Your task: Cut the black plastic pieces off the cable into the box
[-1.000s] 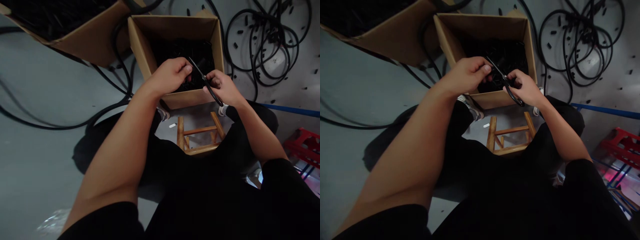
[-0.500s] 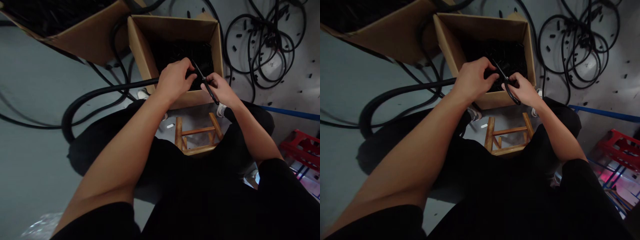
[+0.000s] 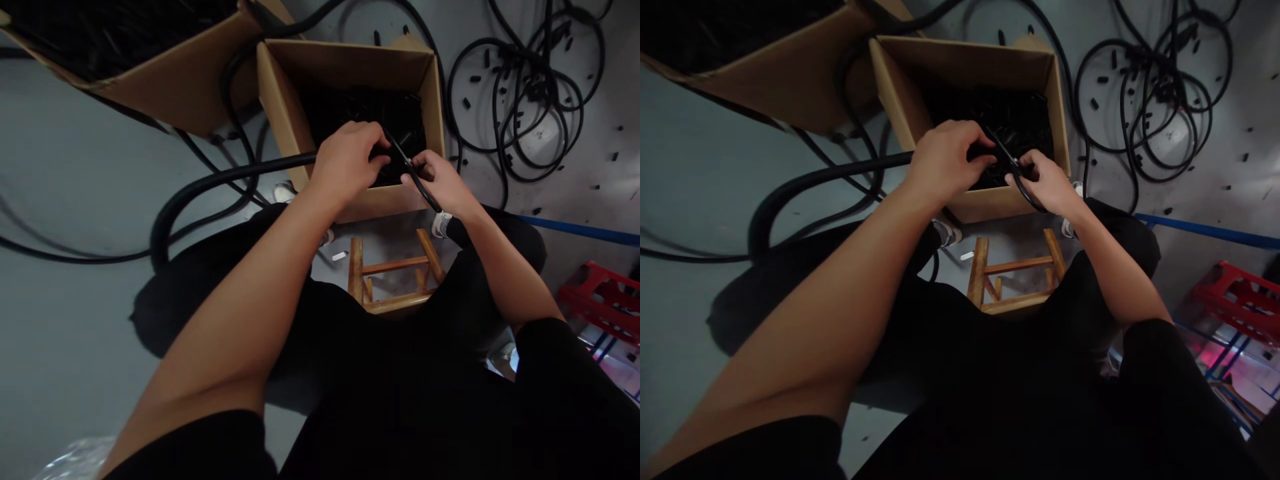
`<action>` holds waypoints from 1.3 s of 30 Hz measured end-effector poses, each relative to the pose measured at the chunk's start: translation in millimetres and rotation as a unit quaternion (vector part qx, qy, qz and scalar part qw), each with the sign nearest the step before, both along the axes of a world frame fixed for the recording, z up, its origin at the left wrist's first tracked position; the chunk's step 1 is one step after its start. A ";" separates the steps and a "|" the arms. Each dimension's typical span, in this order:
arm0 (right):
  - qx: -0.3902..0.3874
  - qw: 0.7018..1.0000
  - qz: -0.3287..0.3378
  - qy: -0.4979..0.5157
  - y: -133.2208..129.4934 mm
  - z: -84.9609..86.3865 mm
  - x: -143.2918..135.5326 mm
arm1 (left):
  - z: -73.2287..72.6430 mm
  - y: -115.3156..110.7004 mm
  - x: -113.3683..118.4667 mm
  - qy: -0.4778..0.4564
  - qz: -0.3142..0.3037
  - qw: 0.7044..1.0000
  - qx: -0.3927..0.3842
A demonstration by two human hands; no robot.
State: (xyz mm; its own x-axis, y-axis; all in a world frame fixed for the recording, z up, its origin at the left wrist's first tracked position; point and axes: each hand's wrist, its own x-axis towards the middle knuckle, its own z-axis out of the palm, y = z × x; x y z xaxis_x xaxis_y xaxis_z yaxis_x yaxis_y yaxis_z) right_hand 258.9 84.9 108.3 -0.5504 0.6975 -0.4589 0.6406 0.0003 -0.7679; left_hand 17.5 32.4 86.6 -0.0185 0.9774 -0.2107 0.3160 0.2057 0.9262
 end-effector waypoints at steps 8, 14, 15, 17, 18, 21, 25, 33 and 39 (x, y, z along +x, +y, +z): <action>-0.061 0.997 -0.043 -0.006 -0.9 10.4 -2.8 | -6.7 5.9 -14.7 -0.027 0.020 0.999 -0.016; 0.045 0.999 0.011 -0.015 -0.4 14.8 -1.5 | 15.3 15.2 -28.3 -0.222 0.168 0.955 -0.099; 0.047 0.998 0.024 -0.013 -1.4 19.0 -2.6 | 18.5 16.1 -29.5 -0.259 0.170 0.943 -0.118; 0.042 0.998 0.044 -0.006 -3.5 27.0 -5.7 | 23.2 17.1 -29.5 -0.301 0.163 0.928 -0.147; 0.037 0.998 0.049 -0.002 -4.3 30.0 -7.4 | 24.7 17.2 -28.3 -0.309 0.162 0.924 -0.155; 0.028 0.998 0.054 0.005 -5.2 33.8 -11.3 | 26.0 16.9 -23.9 -0.317 0.146 0.923 -0.164; 0.032 0.998 0.054 0.004 -5.0 34.2 -13.1 | 21.0 16.4 -21.7 -0.302 0.118 0.932 -0.161; 0.025 0.999 0.020 -0.037 -6.1 23.6 -10.6 | 6.5 19.2 -18.0 -0.188 0.085 0.968 -0.140; -0.028 0.998 -0.061 0.001 -5.7 12.2 -6.7 | 2.3 16.1 -16.9 -0.016 0.005 0.994 -0.110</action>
